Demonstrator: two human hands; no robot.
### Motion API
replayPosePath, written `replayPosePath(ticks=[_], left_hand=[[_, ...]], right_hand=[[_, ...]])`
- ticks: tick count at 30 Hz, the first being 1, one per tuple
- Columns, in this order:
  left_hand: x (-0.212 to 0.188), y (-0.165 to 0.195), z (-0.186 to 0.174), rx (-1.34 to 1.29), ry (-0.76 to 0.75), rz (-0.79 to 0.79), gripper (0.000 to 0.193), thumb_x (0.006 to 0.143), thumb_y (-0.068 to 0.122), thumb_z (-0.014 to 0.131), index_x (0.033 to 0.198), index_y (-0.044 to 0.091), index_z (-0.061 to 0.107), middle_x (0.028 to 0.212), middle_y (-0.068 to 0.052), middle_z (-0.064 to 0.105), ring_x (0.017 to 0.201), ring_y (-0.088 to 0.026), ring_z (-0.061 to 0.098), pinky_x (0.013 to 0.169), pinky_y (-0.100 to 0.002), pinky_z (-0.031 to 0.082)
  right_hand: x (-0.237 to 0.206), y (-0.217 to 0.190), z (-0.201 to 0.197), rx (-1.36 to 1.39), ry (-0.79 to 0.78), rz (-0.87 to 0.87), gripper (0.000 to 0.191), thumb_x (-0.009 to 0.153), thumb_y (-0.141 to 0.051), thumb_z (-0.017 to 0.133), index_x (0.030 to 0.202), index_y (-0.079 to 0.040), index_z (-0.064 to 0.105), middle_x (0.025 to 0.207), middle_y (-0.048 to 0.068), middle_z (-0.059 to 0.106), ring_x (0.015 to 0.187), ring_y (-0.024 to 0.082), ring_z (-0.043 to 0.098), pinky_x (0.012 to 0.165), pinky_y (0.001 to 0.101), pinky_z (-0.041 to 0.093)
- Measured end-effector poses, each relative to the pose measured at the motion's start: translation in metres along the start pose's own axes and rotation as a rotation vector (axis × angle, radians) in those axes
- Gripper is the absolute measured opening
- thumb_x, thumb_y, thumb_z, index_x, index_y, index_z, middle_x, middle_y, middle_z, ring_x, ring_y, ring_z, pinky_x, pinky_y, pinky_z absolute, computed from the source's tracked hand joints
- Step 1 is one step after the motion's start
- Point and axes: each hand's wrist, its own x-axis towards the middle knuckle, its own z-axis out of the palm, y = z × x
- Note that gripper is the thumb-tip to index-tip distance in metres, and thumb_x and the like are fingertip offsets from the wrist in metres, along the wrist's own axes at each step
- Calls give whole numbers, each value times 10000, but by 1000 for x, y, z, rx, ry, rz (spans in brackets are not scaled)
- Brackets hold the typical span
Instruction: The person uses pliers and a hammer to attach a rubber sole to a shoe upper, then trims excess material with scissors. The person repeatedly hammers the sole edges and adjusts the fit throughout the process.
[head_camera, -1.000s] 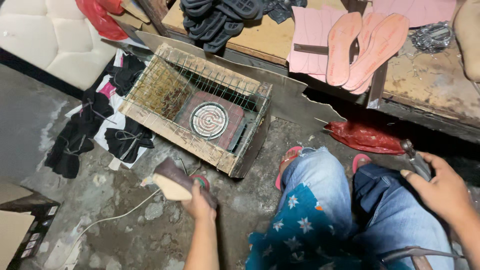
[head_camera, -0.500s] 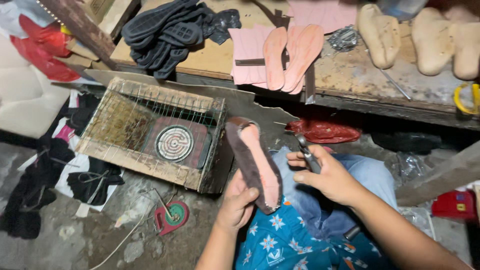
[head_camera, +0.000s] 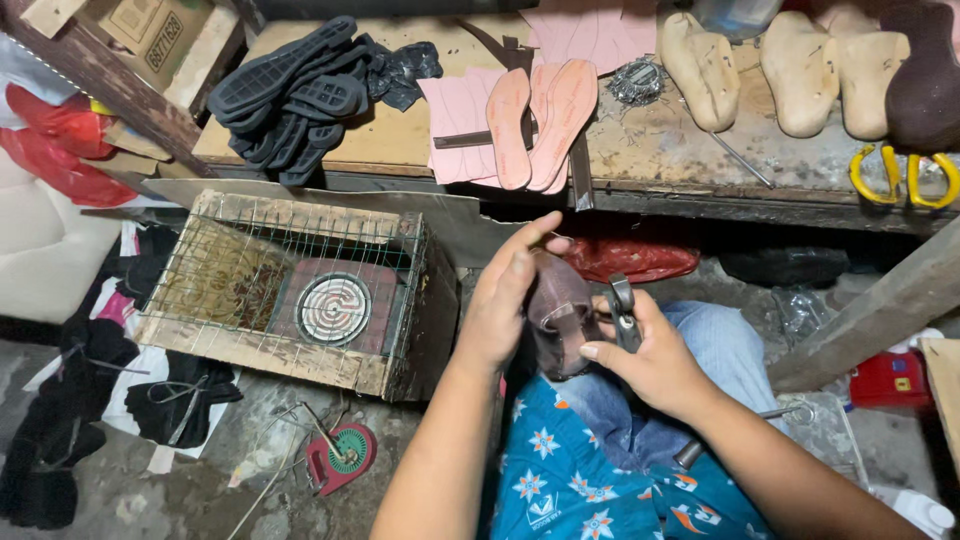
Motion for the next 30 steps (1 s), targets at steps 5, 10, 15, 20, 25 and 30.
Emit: replayPosePath(ticks=[5, 10, 15, 20, 25, 30], left_hand=[[7, 5, 15, 334, 12, 286, 240, 1051, 245, 603, 1078, 11, 645, 1099, -63, 635, 1043, -147, 593, 968, -290, 473], [-6, 7, 30, 185, 43, 59, 220, 1019, 229, 623, 950, 20, 626, 862, -26, 593, 798, -118, 517, 734, -294, 450], [-15, 17, 48, 439, 73, 212, 200, 962, 228, 641, 900, 38, 628, 851, -30, 583, 800, -139, 563, 741, -300, 466], [-22, 25, 61, 480, 111, 261, 189, 932, 216, 670, 888, 37, 625, 844, -54, 573, 793, -172, 568, 734, -305, 466], [-27, 27, 62, 484, 121, 288, 166, 920, 180, 673, 884, 31, 610, 853, -62, 580, 786, -182, 575, 739, -303, 477], [-27, 24, 61, 463, 138, 294, 164, 912, 168, 677, 874, 27, 603, 850, -66, 580, 765, -185, 562, 714, -306, 471]], right_hand=[[-42, -41, -12, -324, -36, -128, 447, 868, -142, 726, 1282, -69, 574, 1114, 63, 669, 1064, 168, 650, 968, 324, 501], [-74, -84, -20, -257, -295, 176, 667, 852, -192, 683, 1476, -111, 462, 1240, 64, 676, 1157, 184, 648, 1007, 328, 501], [-78, -103, -26, -376, -319, 17, 705, 897, -233, 650, 1519, -65, 362, 1397, 153, 636, 1270, 261, 576, 1046, 372, 435], [-88, -101, -37, -485, -306, 187, 723, 911, -324, 661, 1545, -111, 387, 1287, 136, 721, 1195, 271, 699, 990, 367, 500], [-96, -101, -46, -767, -222, 126, 534, 910, -380, 677, 1369, -135, 559, 1169, 149, 746, 1063, 348, 719, 892, 414, 551], [-91, -96, -39, -907, -162, 127, 436, 846, -312, 691, 1250, -179, 595, 1002, 148, 752, 897, 389, 708, 776, 491, 553]])
